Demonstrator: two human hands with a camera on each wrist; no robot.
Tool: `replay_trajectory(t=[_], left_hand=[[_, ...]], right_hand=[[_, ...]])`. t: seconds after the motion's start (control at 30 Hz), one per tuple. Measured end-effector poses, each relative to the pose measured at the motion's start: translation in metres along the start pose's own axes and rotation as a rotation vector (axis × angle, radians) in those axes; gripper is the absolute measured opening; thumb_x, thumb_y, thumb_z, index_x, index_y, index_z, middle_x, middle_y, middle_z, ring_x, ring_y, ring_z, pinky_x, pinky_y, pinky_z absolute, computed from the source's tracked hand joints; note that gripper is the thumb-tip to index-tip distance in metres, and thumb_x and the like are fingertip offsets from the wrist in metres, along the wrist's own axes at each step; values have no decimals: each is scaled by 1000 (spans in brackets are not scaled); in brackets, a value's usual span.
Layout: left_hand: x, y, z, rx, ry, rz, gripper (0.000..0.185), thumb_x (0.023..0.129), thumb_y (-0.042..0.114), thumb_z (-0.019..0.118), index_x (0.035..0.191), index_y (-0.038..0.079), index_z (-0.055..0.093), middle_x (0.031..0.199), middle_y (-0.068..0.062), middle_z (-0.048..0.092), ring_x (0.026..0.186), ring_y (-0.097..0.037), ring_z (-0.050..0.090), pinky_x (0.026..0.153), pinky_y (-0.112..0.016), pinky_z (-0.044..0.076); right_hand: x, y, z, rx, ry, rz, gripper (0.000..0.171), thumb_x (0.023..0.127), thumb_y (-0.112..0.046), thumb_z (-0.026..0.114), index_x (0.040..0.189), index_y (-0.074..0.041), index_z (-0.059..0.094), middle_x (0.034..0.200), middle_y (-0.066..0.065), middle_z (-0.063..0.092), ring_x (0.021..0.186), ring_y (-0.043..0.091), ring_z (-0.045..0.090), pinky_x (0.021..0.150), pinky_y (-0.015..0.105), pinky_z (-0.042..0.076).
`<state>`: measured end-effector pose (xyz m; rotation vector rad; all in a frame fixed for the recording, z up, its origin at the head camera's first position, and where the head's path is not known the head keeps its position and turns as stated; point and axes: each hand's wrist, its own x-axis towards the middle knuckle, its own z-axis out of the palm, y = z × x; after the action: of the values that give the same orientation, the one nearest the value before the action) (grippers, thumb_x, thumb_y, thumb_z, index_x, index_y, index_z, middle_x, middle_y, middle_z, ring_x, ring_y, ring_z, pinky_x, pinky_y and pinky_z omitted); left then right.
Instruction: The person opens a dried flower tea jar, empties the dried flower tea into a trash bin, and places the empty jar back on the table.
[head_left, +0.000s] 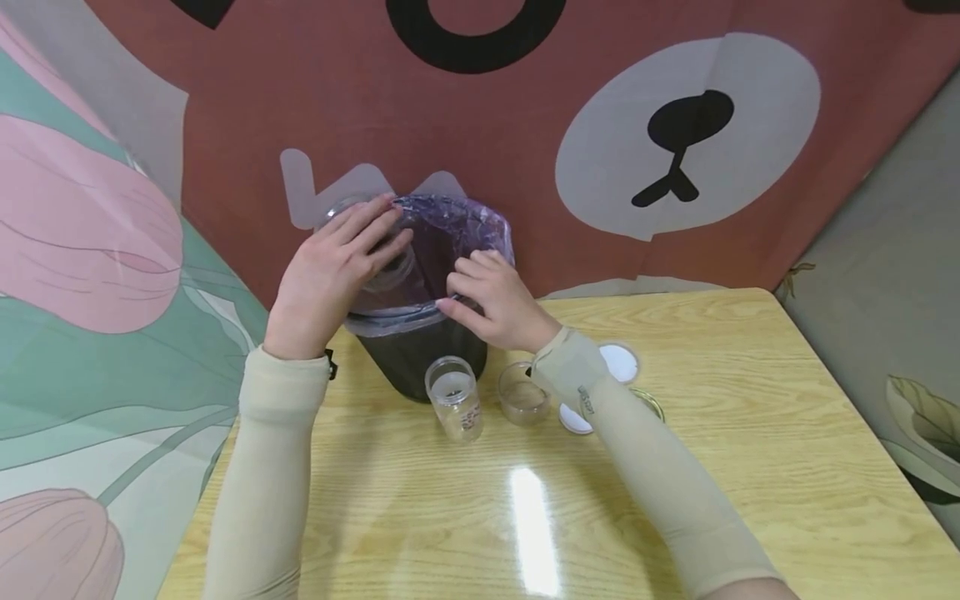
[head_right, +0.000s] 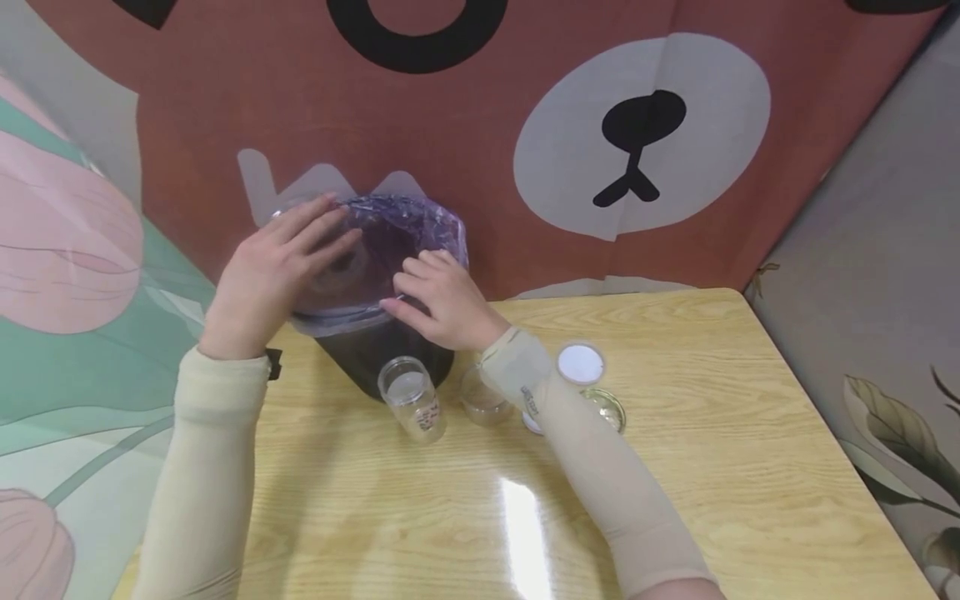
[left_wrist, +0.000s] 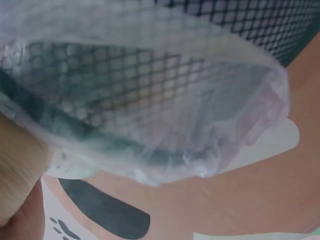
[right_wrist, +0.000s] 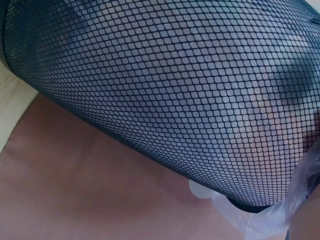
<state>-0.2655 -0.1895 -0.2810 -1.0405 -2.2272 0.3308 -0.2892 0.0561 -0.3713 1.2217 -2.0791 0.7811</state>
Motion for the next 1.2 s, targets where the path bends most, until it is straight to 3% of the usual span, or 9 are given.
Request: replay_trajectory(t=[0.3, 0.53, 0.7, 0.8, 0.87, 1.03, 1.2], left_hand=[[1, 1, 2, -27, -24, -31, 59, 91, -15, 64, 144, 14, 63, 158, -12, 49, 151, -28, 41, 121, -43, 40], [0, 2, 3, -68, 9, -46, 62, 94, -17, 60, 148, 12, 58, 159, -11, 49, 152, -26, 39, 122, -44, 39], [-1, 0, 4, -97, 41, -72, 57, 95, -20, 55, 146, 5, 55, 155, -12, 53, 149, -28, 42, 122, -44, 38], [-2, -2, 2, -85, 59, -95, 52, 92, -20, 60, 139, 2, 60, 149, -15, 57, 144, -32, 47, 118, -47, 42], [-2, -4, 0, -91, 55, -121, 52, 86, -15, 71, 135, 1, 62, 143, -18, 60, 138, -36, 51, 118, -52, 40], [-6, -11, -4, -231, -27, -212, 82, 65, -7, 88, 142, 3, 60, 136, -23, 58, 132, -43, 49, 120, -58, 35], [-9, -16, -5, -410, -97, -315, 90, 65, -5, 88, 147, 3, 53, 138, -21, 53, 132, -41, 42, 106, -57, 48]], right_hand=[[-1, 1, 1, -5, 7, -1, 61, 109, -57, 30, 84, -10, 60, 81, 2, 50, 81, 23, 43, 81, 40, 36], [-1, 2, 1, 1, 2, 0, 28, 102, -32, 57, 84, -10, 60, 82, 3, 50, 83, 24, 44, 82, 41, 36], [0, 1, 0, -4, -3, 4, 23, 99, -28, 61, 84, -10, 60, 82, 3, 51, 83, 24, 45, 83, 41, 37], [0, 1, 0, -5, -3, 5, 24, 99, -28, 60, 83, -10, 59, 81, 3, 50, 83, 24, 44, 83, 40, 37], [-1, 1, 0, -5, -3, 7, 24, 99, -28, 61, 83, -10, 59, 80, 3, 49, 82, 24, 44, 83, 41, 36], [-2, 2, 1, -3, -7, 13, 26, 100, -30, 59, 83, -10, 58, 80, 3, 48, 82, 23, 43, 83, 41, 36], [-2, 2, 1, 6, -3, 10, 28, 101, -32, 56, 83, -10, 58, 80, 3, 48, 82, 23, 43, 82, 41, 35]])
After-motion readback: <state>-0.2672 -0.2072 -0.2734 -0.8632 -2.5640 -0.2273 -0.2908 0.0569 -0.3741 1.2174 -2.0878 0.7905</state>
